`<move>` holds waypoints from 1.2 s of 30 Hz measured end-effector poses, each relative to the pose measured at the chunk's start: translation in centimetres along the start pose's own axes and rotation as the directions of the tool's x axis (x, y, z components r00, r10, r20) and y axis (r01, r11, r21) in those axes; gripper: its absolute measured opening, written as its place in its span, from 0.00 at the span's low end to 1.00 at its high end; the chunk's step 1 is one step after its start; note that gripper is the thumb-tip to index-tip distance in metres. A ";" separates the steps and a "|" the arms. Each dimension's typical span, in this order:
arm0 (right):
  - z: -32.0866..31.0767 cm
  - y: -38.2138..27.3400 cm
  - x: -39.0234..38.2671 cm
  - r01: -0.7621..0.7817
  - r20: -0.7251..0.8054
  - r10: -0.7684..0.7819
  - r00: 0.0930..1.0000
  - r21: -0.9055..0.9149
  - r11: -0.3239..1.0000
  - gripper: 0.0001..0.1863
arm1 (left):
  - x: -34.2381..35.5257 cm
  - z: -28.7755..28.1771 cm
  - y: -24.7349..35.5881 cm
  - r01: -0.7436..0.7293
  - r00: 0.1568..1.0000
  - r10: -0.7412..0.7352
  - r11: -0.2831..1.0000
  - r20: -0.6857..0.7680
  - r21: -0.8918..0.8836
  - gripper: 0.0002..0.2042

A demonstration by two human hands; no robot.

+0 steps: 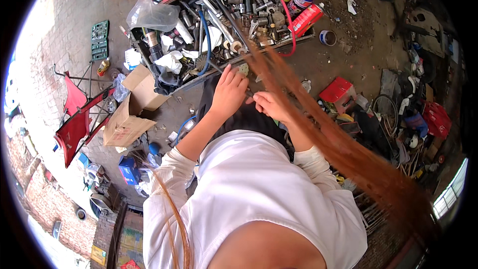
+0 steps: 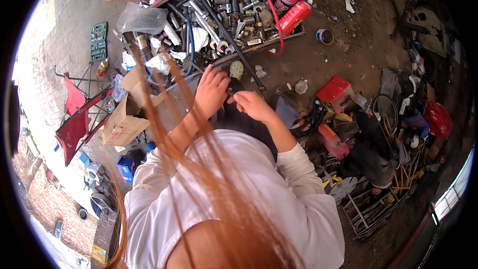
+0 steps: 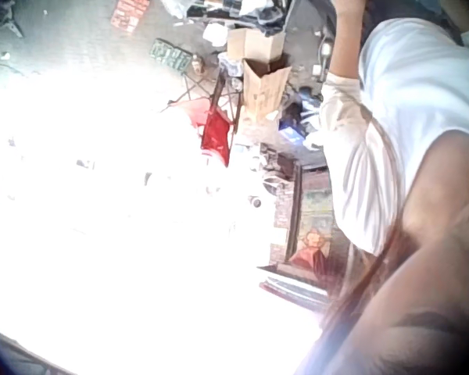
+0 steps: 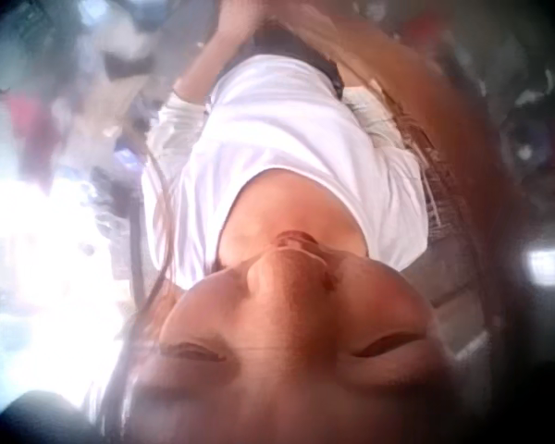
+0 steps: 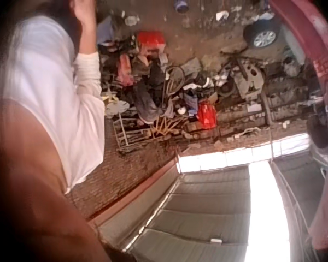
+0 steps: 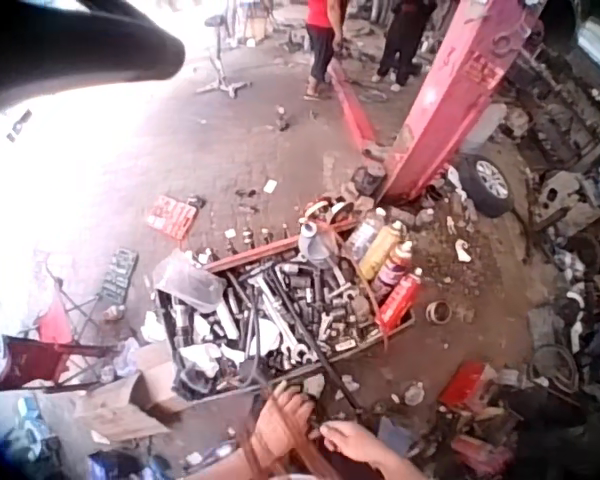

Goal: The person handles two spray cans, takes a small component out of a plastic bag, and uses a screwdriver and black tape to wrap a section of a long black hose.

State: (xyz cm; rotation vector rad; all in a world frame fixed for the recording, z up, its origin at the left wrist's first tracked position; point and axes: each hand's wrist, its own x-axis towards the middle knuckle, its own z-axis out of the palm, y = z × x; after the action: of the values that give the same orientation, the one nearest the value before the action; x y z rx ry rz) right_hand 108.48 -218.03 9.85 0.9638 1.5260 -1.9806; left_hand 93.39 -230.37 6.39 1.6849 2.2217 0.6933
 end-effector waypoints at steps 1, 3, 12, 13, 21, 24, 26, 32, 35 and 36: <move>-0.2 0.5 0.0 -0.025 0.070 0.025 0.997 0.002 1.000 0.19 | -1.3 1.6 -0.5 0.022 0.999 -0.020 0.998 0.031 -0.062 0.05; -0.9 2.0 0.5 -0.001 0.028 -0.003 1.000 0.121 0.993 0.19 | -2.4 0.9 -0.1 0.107 0.985 -0.106 0.994 0.137 0.007 0.04; -4.5 4.6 8.5 0.324 -0.416 -0.297 0.859 -0.005 0.946 0.14 | -10.6 1.4 -1.6 0.806 0.571 -0.818 0.542 0.073 -0.240 0.13; -3.3 4.5 10.1 0.340 -0.391 -0.344 0.854 -0.081 0.937 0.15 | -11.0 1.0 -1.5 0.806 0.519 -0.854 0.471 0.044 -0.360 0.16; 7.2 -0.9 21.2 0.391 -0.112 -0.378 0.919 0.129 0.911 0.15 | -14.2 0.9 -2.7 0.765 0.344 -0.935 0.224 0.090 -0.604 0.13; 8.7 -3.8 18.5 0.405 -0.225 -0.389 0.894 0.031 0.914 0.16 | -14.3 -0.8 -3.3 0.736 0.376 -0.925 0.335 -0.056 -0.588 0.12; 8.2 -6.6 13.9 0.471 -0.223 -0.433 0.873 0.156 0.868 0.16 | -13.9 -3.2 -3.4 0.714 0.386 -0.916 0.375 -0.114 -0.591 0.08; 7.7 -12.2 8.1 0.578 -0.313 -0.488 0.815 0.493 0.650 0.14 | -11.2 -7.2 -6.3 0.391 0.607 -0.717 0.646 -0.344 -0.656 0.10; 7.2 -14.6 6.2 0.558 -0.271 -0.505 0.820 0.579 0.595 0.14 | -9.3 -9.1 -8.3 0.294 0.739 -0.633 0.610 -0.230 -0.736 0.13; 7.1 -15.6 5.5 0.545 -0.232 -0.532 0.814 0.621 0.563 0.14 | -8.7 -9.5 -9.1 0.271 0.778 -0.604 0.568 -0.171 -0.777 0.13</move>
State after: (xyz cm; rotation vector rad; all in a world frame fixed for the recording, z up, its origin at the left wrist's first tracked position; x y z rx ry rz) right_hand 91.92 -220.17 16.57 0.7923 1.1934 -3.1211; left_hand 83.78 -242.60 9.11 0.5500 2.0333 1.6280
